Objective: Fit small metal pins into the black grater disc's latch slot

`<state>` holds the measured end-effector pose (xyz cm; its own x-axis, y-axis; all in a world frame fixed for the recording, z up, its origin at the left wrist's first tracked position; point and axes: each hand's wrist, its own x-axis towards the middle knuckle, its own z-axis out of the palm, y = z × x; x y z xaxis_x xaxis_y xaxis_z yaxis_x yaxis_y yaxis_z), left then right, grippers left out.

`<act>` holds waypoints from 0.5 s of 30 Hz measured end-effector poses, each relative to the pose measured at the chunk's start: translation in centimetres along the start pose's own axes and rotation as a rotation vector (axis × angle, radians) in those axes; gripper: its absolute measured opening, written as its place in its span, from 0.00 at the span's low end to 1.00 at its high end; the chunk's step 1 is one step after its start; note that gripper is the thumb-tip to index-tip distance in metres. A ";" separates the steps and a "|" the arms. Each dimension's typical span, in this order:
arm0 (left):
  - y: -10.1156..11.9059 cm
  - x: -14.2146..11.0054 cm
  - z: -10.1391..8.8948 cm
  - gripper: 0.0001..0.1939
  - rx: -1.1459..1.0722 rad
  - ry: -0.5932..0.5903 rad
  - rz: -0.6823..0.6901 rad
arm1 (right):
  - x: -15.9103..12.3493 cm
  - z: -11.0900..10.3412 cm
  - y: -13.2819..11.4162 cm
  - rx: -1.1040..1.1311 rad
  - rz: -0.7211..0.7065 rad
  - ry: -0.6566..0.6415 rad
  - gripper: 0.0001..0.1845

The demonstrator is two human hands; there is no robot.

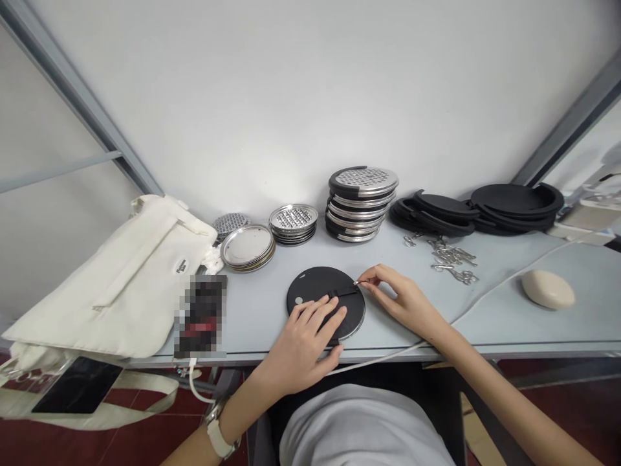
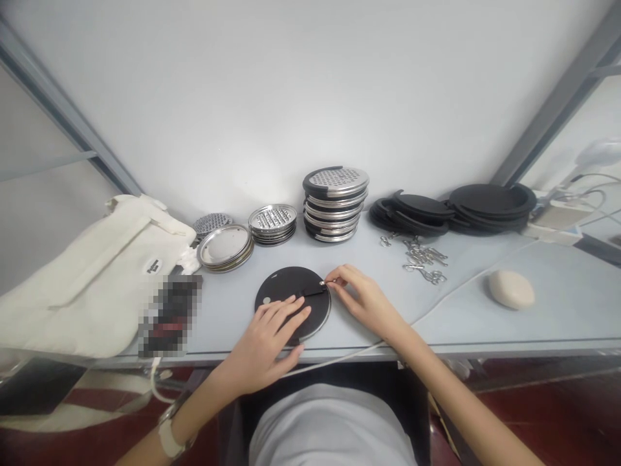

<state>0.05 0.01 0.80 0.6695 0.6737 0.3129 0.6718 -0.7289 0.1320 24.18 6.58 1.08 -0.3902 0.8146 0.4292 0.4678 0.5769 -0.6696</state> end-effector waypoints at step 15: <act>0.1 0.1 0.0 0.26 0.005 0.008 -0.004 | 0.0 0.2 0.0 -0.017 0.049 -0.045 0.13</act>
<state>0.16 0.01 0.81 0.6644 0.6753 0.3202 0.6757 -0.7259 0.1288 24.06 6.59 0.99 -0.4015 0.8385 0.3684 0.5008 0.5377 -0.6783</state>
